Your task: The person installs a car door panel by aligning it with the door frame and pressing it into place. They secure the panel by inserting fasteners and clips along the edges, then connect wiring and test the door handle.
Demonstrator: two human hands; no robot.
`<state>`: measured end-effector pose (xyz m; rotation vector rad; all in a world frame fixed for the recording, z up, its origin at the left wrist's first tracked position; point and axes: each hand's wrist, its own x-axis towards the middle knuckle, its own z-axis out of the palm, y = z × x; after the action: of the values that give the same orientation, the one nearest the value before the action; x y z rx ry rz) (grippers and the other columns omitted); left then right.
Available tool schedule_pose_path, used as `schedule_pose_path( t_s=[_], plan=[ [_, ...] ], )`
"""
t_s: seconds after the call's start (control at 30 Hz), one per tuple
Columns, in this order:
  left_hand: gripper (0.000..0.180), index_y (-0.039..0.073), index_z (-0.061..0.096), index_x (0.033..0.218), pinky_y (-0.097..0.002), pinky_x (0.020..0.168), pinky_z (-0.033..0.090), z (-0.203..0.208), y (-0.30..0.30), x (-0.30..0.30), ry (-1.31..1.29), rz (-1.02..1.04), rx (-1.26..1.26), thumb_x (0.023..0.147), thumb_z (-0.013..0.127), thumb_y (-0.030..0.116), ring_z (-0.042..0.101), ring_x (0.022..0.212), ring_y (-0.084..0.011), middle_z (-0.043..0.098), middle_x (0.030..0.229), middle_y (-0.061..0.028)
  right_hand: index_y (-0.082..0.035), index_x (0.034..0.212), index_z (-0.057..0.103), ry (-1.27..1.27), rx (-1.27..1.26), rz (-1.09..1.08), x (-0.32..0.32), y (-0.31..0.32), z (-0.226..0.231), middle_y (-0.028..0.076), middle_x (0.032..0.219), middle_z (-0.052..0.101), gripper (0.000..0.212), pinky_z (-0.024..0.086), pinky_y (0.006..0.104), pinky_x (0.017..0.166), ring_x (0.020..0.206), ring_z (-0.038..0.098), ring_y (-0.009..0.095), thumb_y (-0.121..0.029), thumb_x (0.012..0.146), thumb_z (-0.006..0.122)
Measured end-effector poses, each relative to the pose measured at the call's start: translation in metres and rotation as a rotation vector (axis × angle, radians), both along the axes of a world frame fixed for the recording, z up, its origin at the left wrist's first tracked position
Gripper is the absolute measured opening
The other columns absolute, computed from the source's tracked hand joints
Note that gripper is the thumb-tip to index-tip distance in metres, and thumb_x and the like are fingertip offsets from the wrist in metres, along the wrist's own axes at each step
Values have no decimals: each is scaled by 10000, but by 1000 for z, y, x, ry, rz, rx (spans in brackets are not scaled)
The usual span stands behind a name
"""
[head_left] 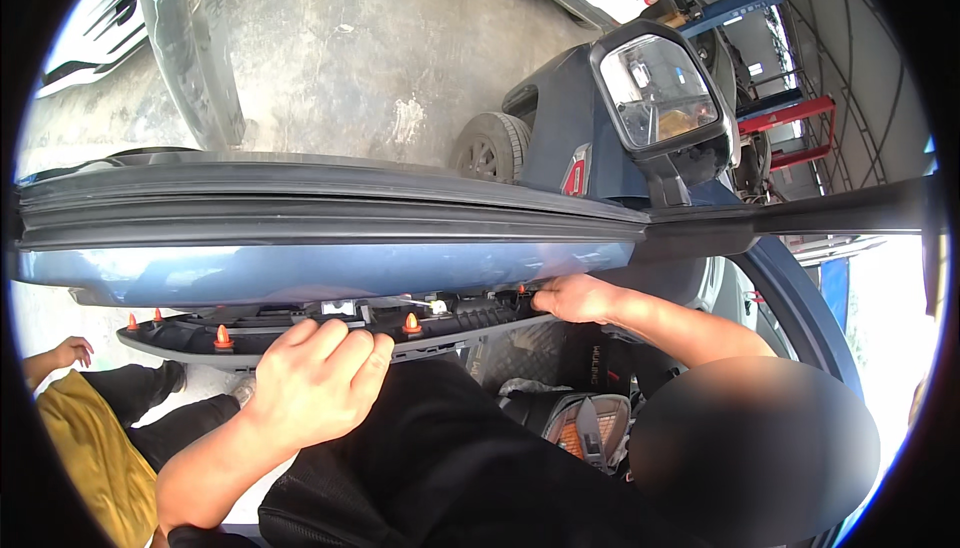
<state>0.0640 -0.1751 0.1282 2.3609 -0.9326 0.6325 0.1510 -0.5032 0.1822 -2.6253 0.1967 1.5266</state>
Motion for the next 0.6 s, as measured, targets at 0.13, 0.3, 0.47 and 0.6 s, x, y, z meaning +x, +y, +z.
schedule_pose_path(
  t_s=[0.13,0.3,0.47,0.6],
  plan=[
    [278,36,648,885,-297,479,367,0,0,0,-1,5,-2,658,729,174,467,554,-156,488,652,6,-17,1175,597,50,67,-14,4,-6,4,160,1193,601,442,375,354,993,1127,532,236,-334,890,479],
    [281,36,647,888,-301,484,368,0,-1,-1,13,0,-5,658,727,176,467,557,-159,484,650,6,-11,1222,563,150,33,63,8,-3,12,167,1272,560,474,349,377,1038,1201,496,277,-339,908,425],
    [272,37,645,889,-299,484,370,0,-1,-1,15,0,-7,664,722,170,467,560,-155,478,655,5,-13,1042,615,8,-1,152,5,0,-1,144,943,640,418,442,345,837,888,582,244,-366,887,453],
    [258,39,643,888,-297,483,370,-1,0,-2,6,-4,2,676,713,168,465,559,-152,474,656,6,0,1037,616,-28,-5,134,4,7,6,164,937,640,423,438,362,844,890,585,262,-358,886,450]
  ],
)
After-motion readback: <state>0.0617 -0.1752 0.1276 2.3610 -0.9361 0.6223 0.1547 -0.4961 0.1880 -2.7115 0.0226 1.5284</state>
